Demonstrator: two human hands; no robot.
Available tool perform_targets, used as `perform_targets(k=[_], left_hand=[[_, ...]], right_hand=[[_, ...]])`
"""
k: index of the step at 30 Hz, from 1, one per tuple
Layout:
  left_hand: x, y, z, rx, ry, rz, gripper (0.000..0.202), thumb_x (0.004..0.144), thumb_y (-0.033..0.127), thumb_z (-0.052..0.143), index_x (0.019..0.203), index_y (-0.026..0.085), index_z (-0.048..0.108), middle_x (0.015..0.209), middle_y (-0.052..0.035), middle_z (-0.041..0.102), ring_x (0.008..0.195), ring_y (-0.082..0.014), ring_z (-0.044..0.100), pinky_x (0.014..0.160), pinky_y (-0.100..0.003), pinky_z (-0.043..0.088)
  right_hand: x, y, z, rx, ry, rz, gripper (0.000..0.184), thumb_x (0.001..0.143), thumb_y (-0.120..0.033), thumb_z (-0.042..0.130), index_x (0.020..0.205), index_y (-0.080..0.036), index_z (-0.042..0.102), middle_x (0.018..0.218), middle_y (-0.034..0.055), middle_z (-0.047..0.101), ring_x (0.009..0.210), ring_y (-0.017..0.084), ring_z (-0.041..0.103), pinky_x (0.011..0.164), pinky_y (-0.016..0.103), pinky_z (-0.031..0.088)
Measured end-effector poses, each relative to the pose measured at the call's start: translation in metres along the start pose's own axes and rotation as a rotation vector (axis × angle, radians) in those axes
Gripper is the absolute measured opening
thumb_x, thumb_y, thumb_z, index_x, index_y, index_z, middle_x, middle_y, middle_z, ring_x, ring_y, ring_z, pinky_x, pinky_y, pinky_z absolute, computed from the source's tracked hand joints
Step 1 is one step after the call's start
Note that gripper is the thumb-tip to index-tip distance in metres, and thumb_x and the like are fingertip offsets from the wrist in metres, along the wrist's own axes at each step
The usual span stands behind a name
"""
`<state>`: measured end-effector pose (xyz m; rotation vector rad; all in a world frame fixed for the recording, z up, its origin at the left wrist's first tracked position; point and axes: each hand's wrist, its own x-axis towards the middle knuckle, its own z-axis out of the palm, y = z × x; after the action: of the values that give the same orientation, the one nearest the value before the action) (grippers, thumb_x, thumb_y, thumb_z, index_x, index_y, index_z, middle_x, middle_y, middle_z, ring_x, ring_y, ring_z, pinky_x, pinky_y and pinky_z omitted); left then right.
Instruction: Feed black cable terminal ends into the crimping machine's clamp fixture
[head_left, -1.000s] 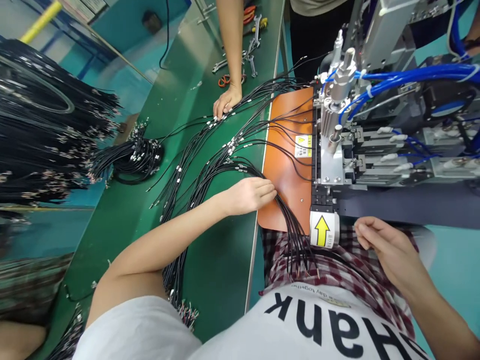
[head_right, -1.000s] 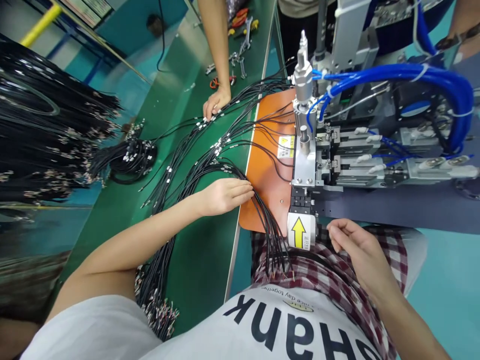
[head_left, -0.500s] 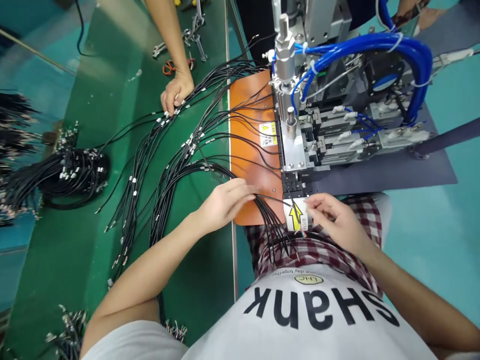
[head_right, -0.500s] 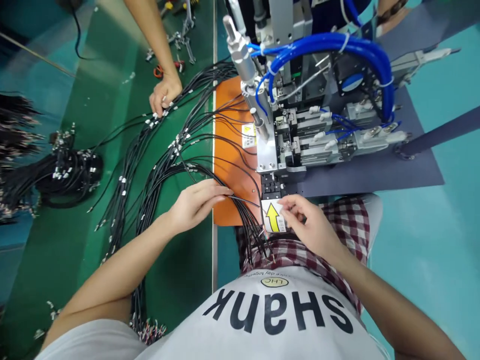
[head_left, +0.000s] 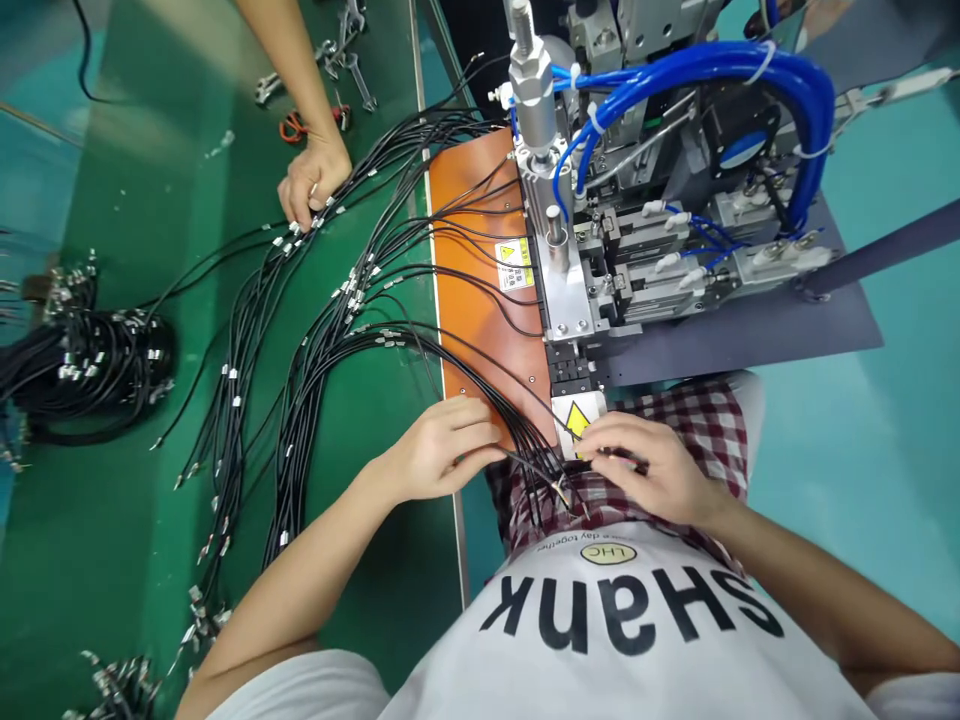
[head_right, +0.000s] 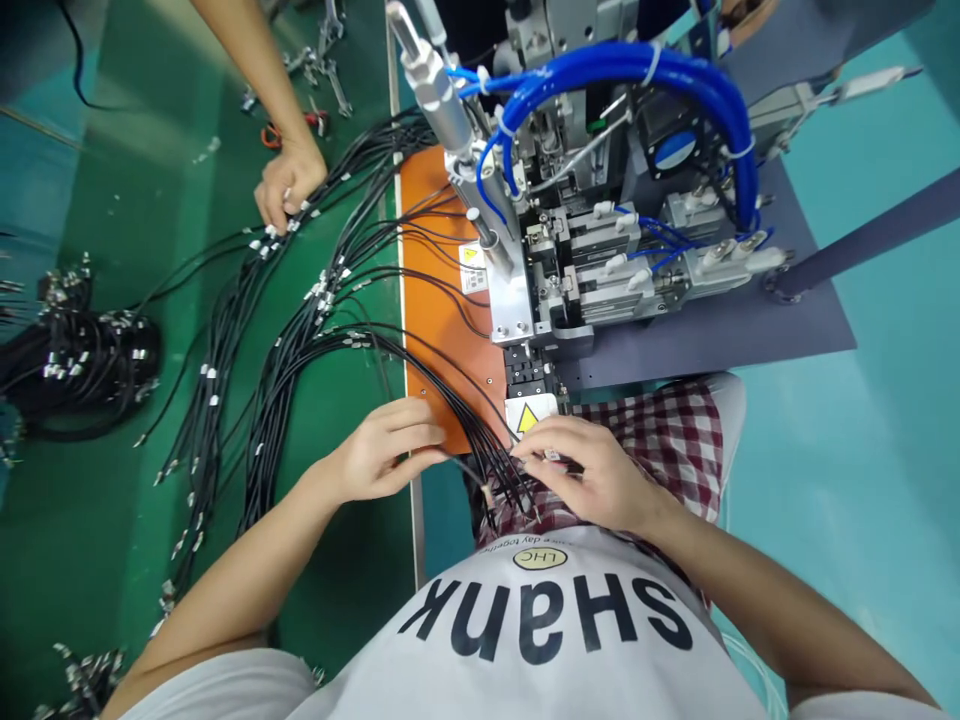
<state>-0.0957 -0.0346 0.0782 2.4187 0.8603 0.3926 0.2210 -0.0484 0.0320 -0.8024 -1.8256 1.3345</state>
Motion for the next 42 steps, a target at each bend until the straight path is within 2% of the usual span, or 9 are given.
perform_targets(k=[4, 8, 10, 13, 15, 18, 24, 29, 42], left_hand=[[-0.005, 0.009, -0.014, -0.021, 0.194, -0.041, 0.012, 0.093, 0.016, 0.064, 0.104, 0.019, 0.061, 0.086, -0.0051, 0.063, 0.077, -0.0172, 0.056, 0.073, -0.031, 0.045], [0.019, -0.004, 0.009, 0.196, 0.197, -0.157, 0.007, 0.098, 0.023, 0.059, 0.098, 0.017, 0.063, 0.089, -0.0073, 0.064, 0.082, -0.0193, 0.058, 0.075, -0.033, 0.045], [0.029, -0.014, 0.023, 0.25, 0.183, -0.174, 0.013, 0.1, 0.027, 0.056, 0.096, 0.017, 0.064, 0.09, -0.0079, 0.065, 0.084, -0.02, 0.059, 0.075, -0.034, 0.044], [0.033, -0.021, 0.034, 0.247, 0.181, -0.16, 0.014, 0.1, 0.028, 0.055, 0.1, 0.017, 0.064, 0.093, -0.0073, 0.066, 0.085, -0.0195, 0.059, 0.076, -0.034, 0.044], [0.032, -0.02, 0.035, 0.253, 0.187, -0.153, 0.013, 0.1, 0.028, 0.055, 0.101, 0.017, 0.063, 0.092, -0.0067, 0.065, 0.084, -0.0191, 0.058, 0.075, -0.034, 0.043], [0.037, -0.009, 0.034, 0.312, 0.194, -0.167, 0.014, 0.1, 0.029, 0.055, 0.098, 0.018, 0.063, 0.09, -0.0064, 0.065, 0.082, -0.0199, 0.058, 0.075, -0.036, 0.042], [0.072, 0.024, 0.038, 0.02, 0.079, -0.253, 0.025, 0.103, 0.03, 0.048, 0.124, 0.017, 0.052, 0.107, -0.0105, 0.068, 0.097, -0.0238, 0.064, 0.081, -0.037, 0.048], [0.084, 0.026, 0.042, -0.478, 0.037, -0.429, 0.016, 0.104, 0.027, 0.046, 0.116, 0.02, 0.054, 0.088, -0.0005, 0.068, 0.06, -0.0106, 0.063, 0.064, -0.025, 0.05], [0.077, 0.027, 0.06, -0.569, 0.21, -0.474, 0.023, 0.1, 0.033, 0.056, 0.107, 0.019, 0.072, 0.087, -0.0055, 0.074, 0.054, -0.0112, 0.063, 0.059, -0.026, 0.055]], right_hand=[[-0.007, 0.0, 0.014, 0.163, -0.392, 0.17, 0.027, 0.096, -0.015, 0.059, 0.114, -0.026, 0.074, 0.105, 0.0027, 0.078, 0.094, 0.016, 0.073, 0.086, 0.029, 0.057], [-0.012, -0.01, 0.006, -0.05, -0.692, 0.186, 0.052, 0.092, -0.008, 0.056, 0.134, -0.035, 0.067, 0.135, -0.0001, 0.07, 0.122, 0.022, 0.067, 0.107, 0.036, 0.05], [-0.011, -0.018, -0.012, -0.108, -0.64, 0.228, 0.05, 0.092, -0.012, 0.059, 0.134, -0.038, 0.066, 0.14, -0.0017, 0.066, 0.126, 0.022, 0.065, 0.107, 0.035, 0.05], [-0.002, -0.025, -0.03, -0.153, -0.256, 0.382, 0.021, 0.091, -0.029, 0.069, 0.11, -0.029, 0.077, 0.111, 0.001, 0.079, 0.092, 0.018, 0.075, 0.079, 0.028, 0.058], [0.01, -0.023, -0.027, -0.178, 0.022, 0.451, 0.022, 0.086, -0.036, 0.075, 0.104, -0.024, 0.076, 0.089, 0.002, 0.079, 0.066, 0.015, 0.07, 0.061, 0.027, 0.055], [0.027, -0.013, -0.008, -0.141, 0.18, 0.398, 0.021, 0.089, -0.036, 0.072, 0.103, -0.021, 0.074, 0.082, 0.0031, 0.078, 0.065, 0.016, 0.069, 0.061, 0.028, 0.054], [0.034, -0.003, 0.004, -0.149, 0.18, 0.298, 0.013, 0.093, -0.03, 0.067, 0.095, -0.02, 0.075, 0.081, 0.0032, 0.077, 0.068, 0.016, 0.07, 0.063, 0.029, 0.054], [0.024, 0.003, -0.018, 0.102, 0.158, 0.458, 0.023, 0.089, -0.035, 0.074, 0.108, -0.023, 0.075, 0.086, 0.0022, 0.076, 0.071, 0.016, 0.07, 0.067, 0.029, 0.055], [0.041, 0.022, -0.026, 0.451, 0.149, 0.51, 0.025, 0.085, -0.043, 0.077, 0.086, -0.018, 0.074, 0.072, -0.0004, 0.067, 0.06, 0.01, 0.056, 0.063, 0.026, 0.05]])
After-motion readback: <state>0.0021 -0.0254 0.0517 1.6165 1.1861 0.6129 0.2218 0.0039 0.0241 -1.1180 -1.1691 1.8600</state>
